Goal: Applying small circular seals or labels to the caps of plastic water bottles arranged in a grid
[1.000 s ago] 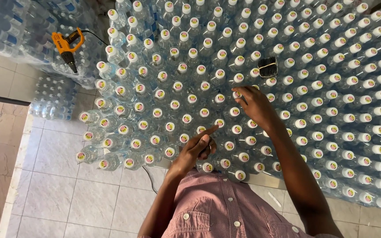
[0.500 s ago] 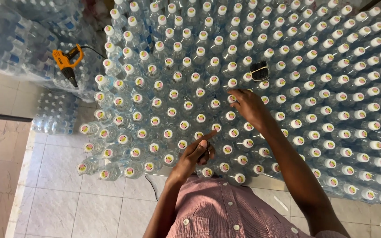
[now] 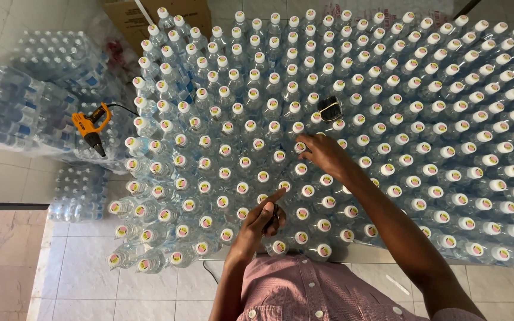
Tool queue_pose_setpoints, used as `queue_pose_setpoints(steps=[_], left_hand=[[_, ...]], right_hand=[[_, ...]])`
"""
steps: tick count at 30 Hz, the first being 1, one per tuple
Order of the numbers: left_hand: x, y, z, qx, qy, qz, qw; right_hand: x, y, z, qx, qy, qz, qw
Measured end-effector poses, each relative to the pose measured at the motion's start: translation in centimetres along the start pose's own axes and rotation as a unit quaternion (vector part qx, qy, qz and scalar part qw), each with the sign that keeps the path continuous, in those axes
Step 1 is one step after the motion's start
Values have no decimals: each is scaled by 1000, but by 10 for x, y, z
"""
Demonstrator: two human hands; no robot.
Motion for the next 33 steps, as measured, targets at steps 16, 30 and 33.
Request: queue_pose_setpoints(steps=[16, 30, 33], left_hand=[[-5, 1, 3, -18, -9, -6, 1000], [7, 1, -8, -42, 1, -11, 999], [11, 8, -16, -79, 16, -7, 997]], right_hand=[[-9, 28, 26, -49, 24, 65, 996], [-73, 73, 75, 146, -111, 123, 975], [-104, 92, 61, 316, -61, 105, 941]])
Point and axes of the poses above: each hand's wrist, its own x-axis towards the middle knuckle, its own z-axis out of the back of the hand, y = z × x, the point moved 10 cm from there along x, towards the middle knuckle, and after that the axes turned 2 degrees about -y, right-handed, at the moved point
